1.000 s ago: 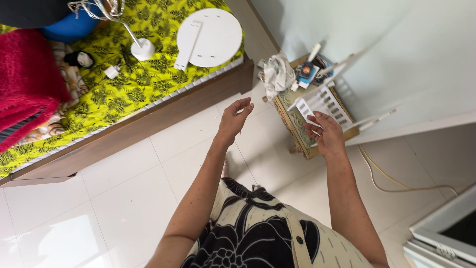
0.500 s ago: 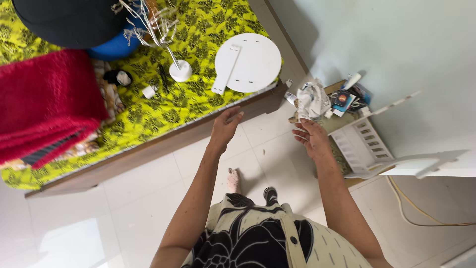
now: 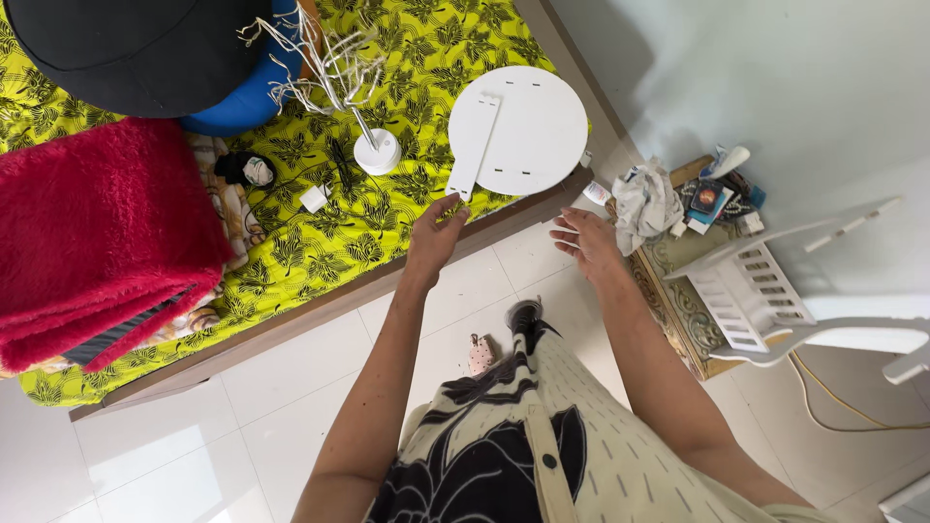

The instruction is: The person assembles a white plastic stool by hand. They pick up the seat and base components, align the legs with the seat, and press them together to form the stool, then place it on the floor.

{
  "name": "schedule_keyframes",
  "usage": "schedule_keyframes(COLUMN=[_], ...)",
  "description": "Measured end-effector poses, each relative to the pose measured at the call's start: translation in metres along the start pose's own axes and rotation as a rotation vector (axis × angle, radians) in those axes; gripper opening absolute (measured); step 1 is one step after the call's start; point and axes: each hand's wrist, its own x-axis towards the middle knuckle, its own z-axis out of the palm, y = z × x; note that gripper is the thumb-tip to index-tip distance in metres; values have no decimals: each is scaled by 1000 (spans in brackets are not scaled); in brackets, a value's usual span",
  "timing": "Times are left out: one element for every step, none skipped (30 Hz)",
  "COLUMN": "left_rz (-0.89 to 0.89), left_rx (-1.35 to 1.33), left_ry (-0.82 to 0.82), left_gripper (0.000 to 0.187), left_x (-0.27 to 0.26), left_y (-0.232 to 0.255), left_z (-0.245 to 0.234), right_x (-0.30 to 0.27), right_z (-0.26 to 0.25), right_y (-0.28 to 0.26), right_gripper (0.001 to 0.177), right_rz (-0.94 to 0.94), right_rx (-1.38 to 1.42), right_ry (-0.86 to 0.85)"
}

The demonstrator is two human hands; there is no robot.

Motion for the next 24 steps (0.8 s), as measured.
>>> schedule_keyframes(left_rz=[-16, -11, -7, -3, 23, 50, 76, 88, 99, 108, 97, 81, 65, 49, 32, 14, -1, -17, -33, -57, -82, -110, -126, -145], left_rx=[-1, 20, 41, 63, 67, 70, 74, 96, 118, 141, 178, 214, 251, 263, 276, 289, 281, 272, 263, 262, 261, 264, 265, 266], left_ry=[-1, 8, 16, 25, 25, 25, 24, 21, 18, 16, 28, 40, 52, 47, 42, 35, 36, 35, 34, 40, 46, 49, 63, 75], left_gripper=[53, 53, 54, 55, 55, 55, 55, 55, 56, 56, 56, 56, 56, 56, 56, 56, 56, 55, 55, 55, 55, 55, 55, 55], left_x=[5, 13, 20, 27, 35, 45, 55, 67, 79, 91, 104, 116, 129, 143, 158, 171, 184, 194, 204, 213, 221, 227, 234, 240], left_y=[0, -1, -3, -4, -5, -6, -6, -6, -5, -5, -5, -6, -7, -8, -10, -13, -16, -19, -22, -25, -28, -31, -34, -37], left_z=[-1, -1, 0, 2, 4, 6, 7, 9, 11, 13, 15, 18, 20, 23, 26, 29, 32, 35, 37, 40, 42, 42, 42, 43], right_x=[10, 22, 34, 47, 60, 74, 88, 105, 121, 137, 152, 166, 180, 194, 208, 222, 235, 248, 260, 273, 286, 295, 303, 310], right_z=[8, 15, 23, 30, 37, 45, 53, 62, 70, 77, 84, 90, 96, 102, 106, 108, 110, 113, 115, 116, 118, 121, 124, 128], right_y=[-1, -2, -4, -4, -5, -7, -9, -12, -14, -15, -17, -17, -18, -17, -17, -15, -12, -8, -2, 3, 7, 16, 24, 32], right_gripper=[28, 28, 27, 27, 26, 26, 26, 26, 25, 25, 25, 25, 25, 25, 25, 26, 26, 29, 31, 34, 38, 42, 47, 53], right_rz=[6, 11, -3, -17, -31, -32, -33, -35, -25, -13, -2, 10, 22, 35, 53, 72, 91, 102, 114, 128, 137, 151, 166, 191], right_rx=[-4, -6, -13, -20, -27, -34, -42, -50, -60, -69, -79, -99, -119, -137, -146, -154, -163, -177, -192, -206, -223, -238, -253, -289], right_ry=[-6, -14, -23, -32, -42, -49, -55, -64, -64, -66, -68, -67, -66, -66, -63, -56, -49, -40, -30, -19, -5, 9, 24, 55])
